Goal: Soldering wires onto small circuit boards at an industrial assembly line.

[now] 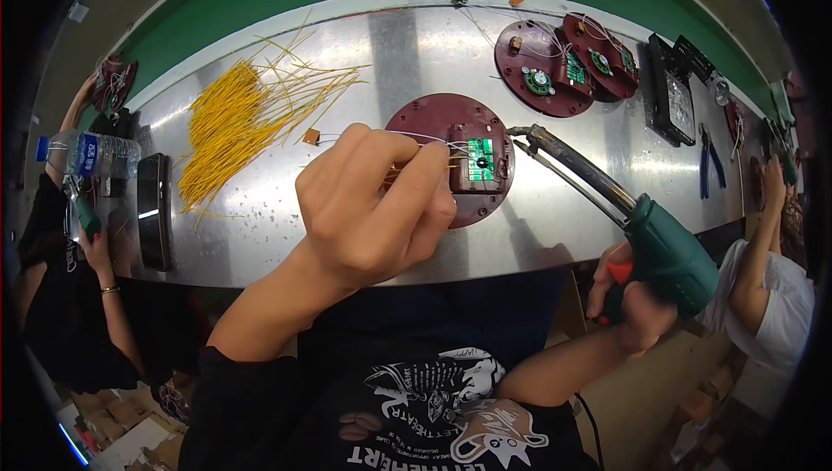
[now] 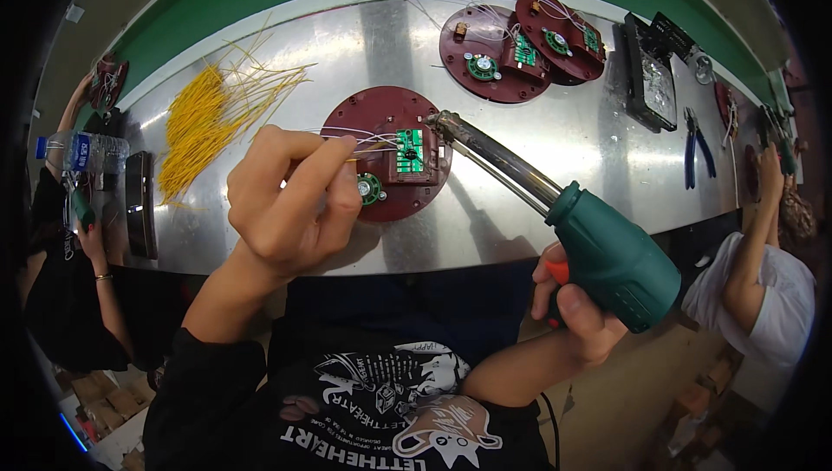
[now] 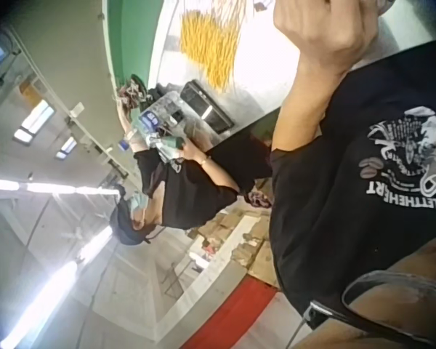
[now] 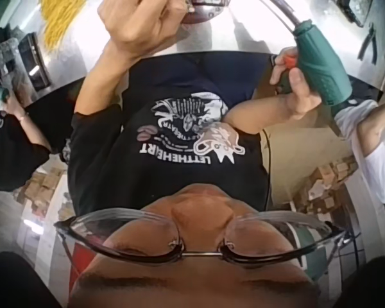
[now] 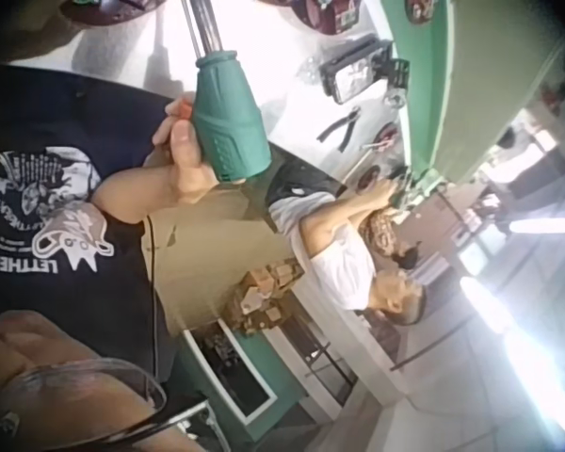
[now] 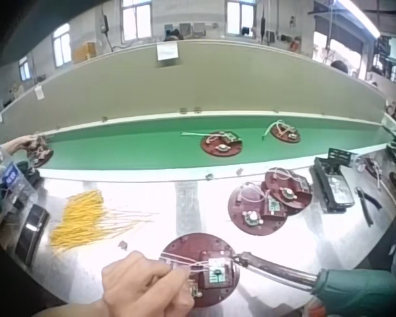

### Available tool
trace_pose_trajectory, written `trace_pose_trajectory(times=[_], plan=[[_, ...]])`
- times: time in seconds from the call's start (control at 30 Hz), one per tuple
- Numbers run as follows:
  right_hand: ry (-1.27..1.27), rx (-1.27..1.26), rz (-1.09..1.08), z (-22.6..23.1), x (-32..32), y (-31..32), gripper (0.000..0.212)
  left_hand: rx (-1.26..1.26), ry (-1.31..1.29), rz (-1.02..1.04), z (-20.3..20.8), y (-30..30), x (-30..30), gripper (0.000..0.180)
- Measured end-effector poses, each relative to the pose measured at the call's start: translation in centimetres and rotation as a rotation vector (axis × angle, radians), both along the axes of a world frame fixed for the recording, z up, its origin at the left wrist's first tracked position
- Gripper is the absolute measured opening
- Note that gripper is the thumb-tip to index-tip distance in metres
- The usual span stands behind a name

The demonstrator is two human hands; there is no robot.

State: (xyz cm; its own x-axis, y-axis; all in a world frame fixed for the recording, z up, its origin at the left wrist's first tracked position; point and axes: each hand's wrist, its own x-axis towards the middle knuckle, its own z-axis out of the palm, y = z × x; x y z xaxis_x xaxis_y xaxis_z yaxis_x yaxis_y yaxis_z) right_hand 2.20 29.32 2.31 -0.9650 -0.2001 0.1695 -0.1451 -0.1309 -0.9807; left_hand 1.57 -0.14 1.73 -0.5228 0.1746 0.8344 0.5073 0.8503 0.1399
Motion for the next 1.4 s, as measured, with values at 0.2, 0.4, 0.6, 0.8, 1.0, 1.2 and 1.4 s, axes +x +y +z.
trace_pose_trajectory(times=[0.2, 0.4, 0.6, 0.8, 1.0, 1.2, 1.4], plan=[[0.01, 0.026, 0.029, 0.2, 0.2, 0.1, 0.052, 0.011, -0.122, -0.002, -0.7, 0.4, 0.0, 0.015], [-0.01, 0.077, 0.061, 0.4, 0.7, 0.5, 0.051, -0.04, -0.229, -0.001, -1.0, 0.6, 0.3, 0.011], [0.027, 0.093, 0.075, 0.1, 0.6, 1.0, 0.05, -0.021, -0.37, -0.057, -0.6, 0.7, 0.5, 0.012], [0.007, 0.089, 0.118, 0.5, 0.4, 1.1, 0.049, 0.079, -0.384, -0.104, -1.0, 0.8, 0.3, 0.011], [-0.044, 0.226, 0.214, 2.2, 0.7, 0.9, 0.048, 0.133, -0.323, -0.032, -0.8, 0.1, 0.3, 0.019], [-0.072, 0.258, 0.268, 2.9, 0.6, 0.8, 0.048, 0.102, -0.373, -0.024, -0.2, 0.2, 0.7, 0.019], [-0.005, 0.068, 0.07, 0.5, 2.3, 0.8, 0.051, 0.047, -0.367, -0.084, -0.7, 0.5, 0.6, 0.019]])
